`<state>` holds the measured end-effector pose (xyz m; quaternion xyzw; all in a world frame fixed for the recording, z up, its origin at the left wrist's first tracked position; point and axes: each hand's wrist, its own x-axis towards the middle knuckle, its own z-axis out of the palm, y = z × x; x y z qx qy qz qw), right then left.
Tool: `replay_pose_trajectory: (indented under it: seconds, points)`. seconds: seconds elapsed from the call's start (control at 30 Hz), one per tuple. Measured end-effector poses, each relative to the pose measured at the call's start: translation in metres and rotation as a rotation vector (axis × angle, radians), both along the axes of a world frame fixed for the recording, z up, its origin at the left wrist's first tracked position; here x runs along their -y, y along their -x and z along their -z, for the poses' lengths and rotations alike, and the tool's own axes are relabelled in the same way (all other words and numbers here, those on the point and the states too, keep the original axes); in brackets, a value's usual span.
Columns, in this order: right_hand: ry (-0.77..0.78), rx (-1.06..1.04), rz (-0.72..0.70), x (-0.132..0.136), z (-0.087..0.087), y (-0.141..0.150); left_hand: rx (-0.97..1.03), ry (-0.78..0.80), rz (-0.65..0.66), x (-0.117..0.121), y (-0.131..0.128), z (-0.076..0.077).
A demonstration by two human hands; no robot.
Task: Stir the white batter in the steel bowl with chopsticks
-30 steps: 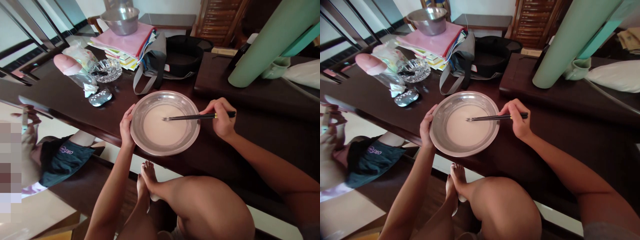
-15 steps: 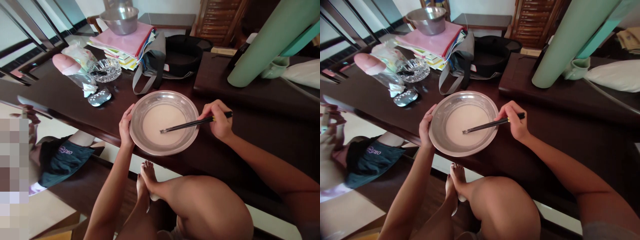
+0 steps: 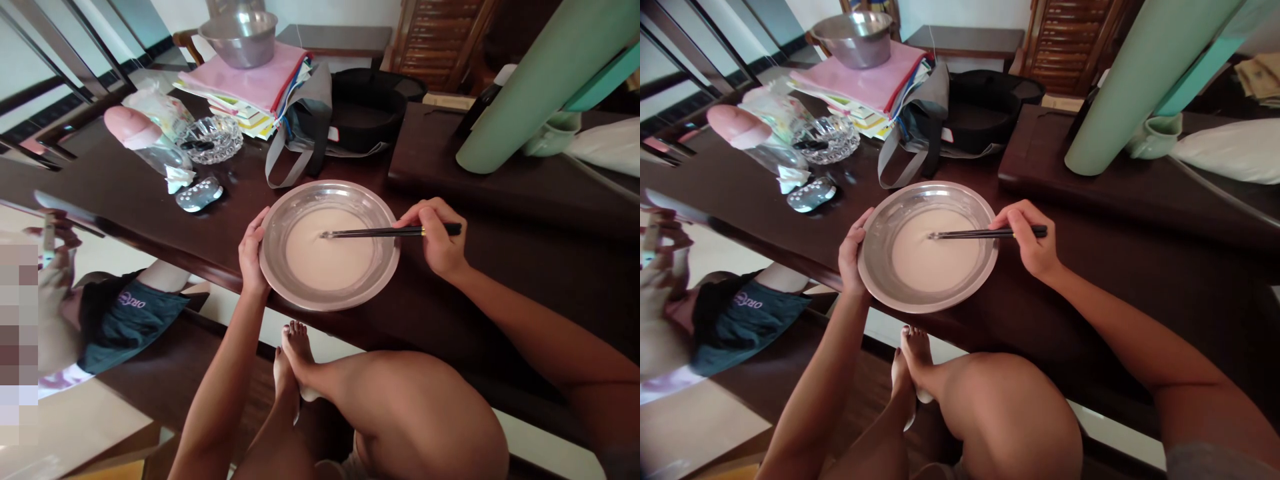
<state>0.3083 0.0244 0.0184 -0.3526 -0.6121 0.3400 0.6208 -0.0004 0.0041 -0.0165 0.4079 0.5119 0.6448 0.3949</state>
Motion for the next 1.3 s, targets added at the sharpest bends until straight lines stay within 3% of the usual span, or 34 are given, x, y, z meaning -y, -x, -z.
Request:
replay_pose_trajectory:
  seconds: [0.13, 0.23, 0.33, 0.43, 0.5, 0.6, 0.7, 0.8, 0.87, 0.97, 1.07, 1.2, 1.3]
  points:
    - [-0.081, -0.143, 0.043, -0.0024, 0.0014, 0.0003, -0.012, 0.003, -0.001, 0.0008, -0.0005, -0.0008]
    - [-0.089, -0.066, -0.051, 0.0008, 0.0014, 0.0024, -0.020, 0.005, -0.020, 0.0004, -0.0009, -0.0015]
    - [-0.044, 0.031, -0.014, 0.0024, 0.0000, 0.0021, -0.015, 0.010, -0.027, 0.0002, -0.0015, -0.0024]
    - [-0.042, -0.084, 0.055, 0.0008, -0.0003, 0.0003, 0.007, 0.016, -0.020, 0.0009, -0.0020, -0.0030]
    - [-0.049, -0.149, 0.023, 0.0008, 0.0005, 0.0003, -0.001, 0.010, -0.007, 0.0013, -0.0017, -0.0026]
    - [-0.015, -0.028, -0.053, 0.0026, 0.0014, 0.0017, -0.024, -0.002, 0.003, 0.0009, -0.0005, -0.0009]
    - [-0.042, 0.081, 0.009, 0.0015, 0.0007, 0.0015, -0.032, -0.003, -0.003, 0.0003, 0.0004, 0.0004]
    - [-0.078, -0.047, 0.095, -0.0016, 0.0009, -0.0004, -0.042, 0.003, -0.006, 0.0004, 0.0005, 0.0005]
    - [-0.054, -0.114, 0.060, -0.0016, 0.0017, -0.0006, -0.053, -0.001, -0.001, 0.0005, 0.0005, 0.0003]
    - [-0.001, -0.033, -0.021, 0.0017, 0.0018, 0.0007, -0.040, -0.002, -0.003, 0.0003, 0.0007, 0.0007]
    - [-0.016, 0.056, 0.006, 0.0019, 0.0002, 0.0011, -0.025, 0.002, -0.006, 0.0002, 0.0007, 0.0012]
    - [-0.069, -0.082, 0.084, -0.0032, 0.0016, -0.0001, -0.033, -0.002, 0.015, 0.0008, 0.0002, 0.0011]
    - [-0.071, -0.076, 0.007, -0.0022, 0.0040, 0.0008, -0.040, 0.002, -0.001, 0.0009, 0.0001, 0.0007]
